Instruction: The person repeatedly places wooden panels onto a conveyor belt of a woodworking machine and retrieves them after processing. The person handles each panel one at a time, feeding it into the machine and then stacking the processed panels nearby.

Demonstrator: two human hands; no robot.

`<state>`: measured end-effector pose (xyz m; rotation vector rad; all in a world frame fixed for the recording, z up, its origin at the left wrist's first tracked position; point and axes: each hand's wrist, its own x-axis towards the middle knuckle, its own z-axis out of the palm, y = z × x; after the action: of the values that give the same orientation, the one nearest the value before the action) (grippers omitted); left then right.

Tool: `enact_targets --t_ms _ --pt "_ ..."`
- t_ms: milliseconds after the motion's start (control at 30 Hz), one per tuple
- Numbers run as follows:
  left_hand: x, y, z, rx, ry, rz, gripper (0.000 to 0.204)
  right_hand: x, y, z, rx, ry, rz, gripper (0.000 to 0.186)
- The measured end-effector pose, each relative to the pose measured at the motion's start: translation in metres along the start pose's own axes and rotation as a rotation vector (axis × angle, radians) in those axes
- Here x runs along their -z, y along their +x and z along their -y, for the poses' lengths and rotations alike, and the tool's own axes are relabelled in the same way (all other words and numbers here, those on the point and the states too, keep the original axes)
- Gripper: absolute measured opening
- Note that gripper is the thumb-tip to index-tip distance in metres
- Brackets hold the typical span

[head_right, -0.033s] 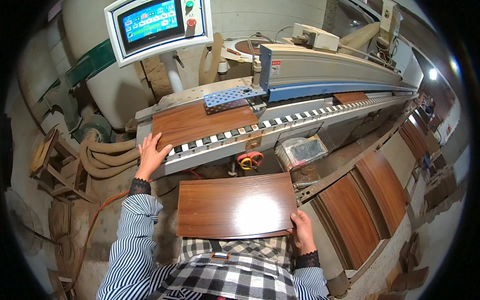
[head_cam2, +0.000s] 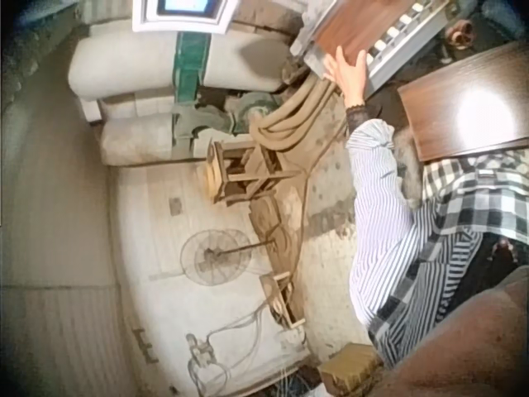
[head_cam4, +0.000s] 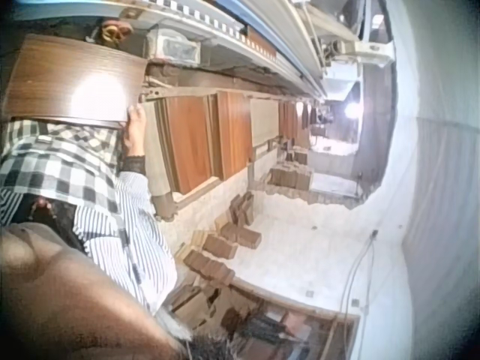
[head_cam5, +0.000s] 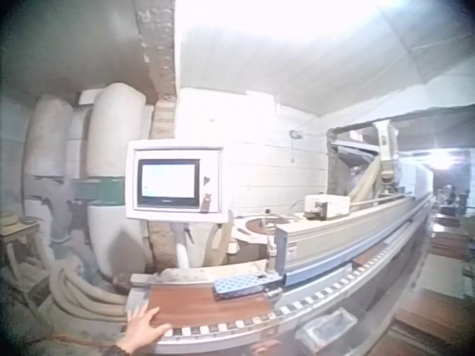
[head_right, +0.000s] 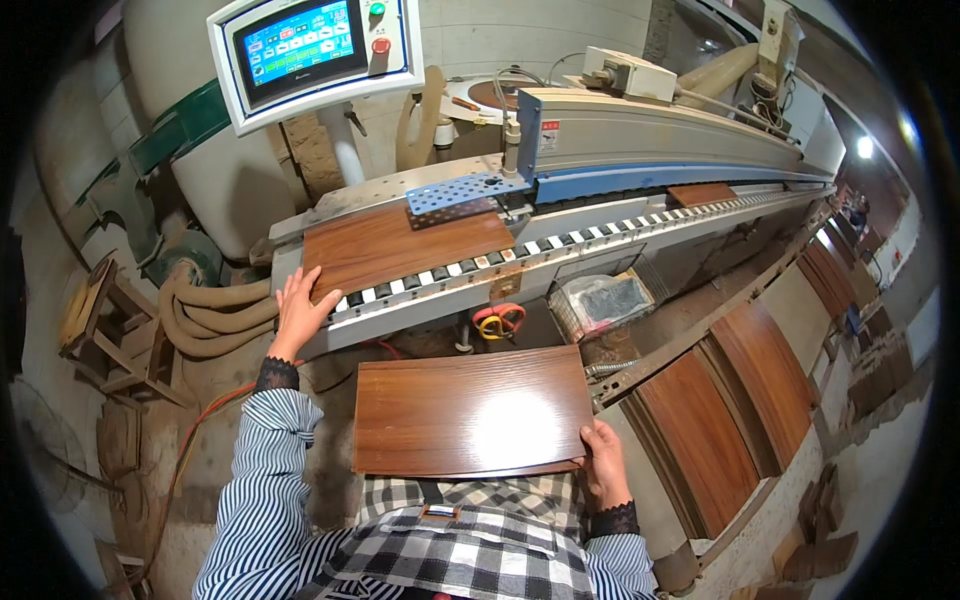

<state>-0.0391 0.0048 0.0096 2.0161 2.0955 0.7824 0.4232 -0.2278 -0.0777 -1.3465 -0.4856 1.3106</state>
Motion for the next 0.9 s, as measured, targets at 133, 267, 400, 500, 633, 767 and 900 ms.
enact_targets --t_ms 133,267,400,500,633,767,900 --pt "0.002 -0.001 0.012 -0.049 -0.072 -0.006 0.068 0.003 0.001 -0.003 0.009 -0.010 0.012 0.021" --pt "-0.001 0.000 0.031 -0.123 -0.115 -0.006 0.059 0.001 -0.001 -0.002 0.012 -0.010 0.014 0.021" --pt "0.000 -0.003 0.036 -0.173 -0.111 -0.005 0.053 0.002 0.001 -0.004 0.013 -0.007 0.023 0.020" --pt "0.005 -0.005 0.033 -0.182 -0.068 0.003 0.051 0.005 0.002 -0.007 0.015 -0.015 0.021 0.021" --pt "0.011 -0.007 0.033 -0.178 -0.025 0.024 0.050 0.004 0.003 -0.009 0.028 0.010 0.022 0.021" --pt "0.014 -0.007 0.034 -0.172 -0.044 0.029 0.049 0.003 0.002 -0.006 0.012 0.026 0.037 0.024" --pt "0.014 -0.007 0.035 -0.165 -0.046 0.032 0.049 0.003 0.001 -0.005 0.009 0.012 0.034 0.024"
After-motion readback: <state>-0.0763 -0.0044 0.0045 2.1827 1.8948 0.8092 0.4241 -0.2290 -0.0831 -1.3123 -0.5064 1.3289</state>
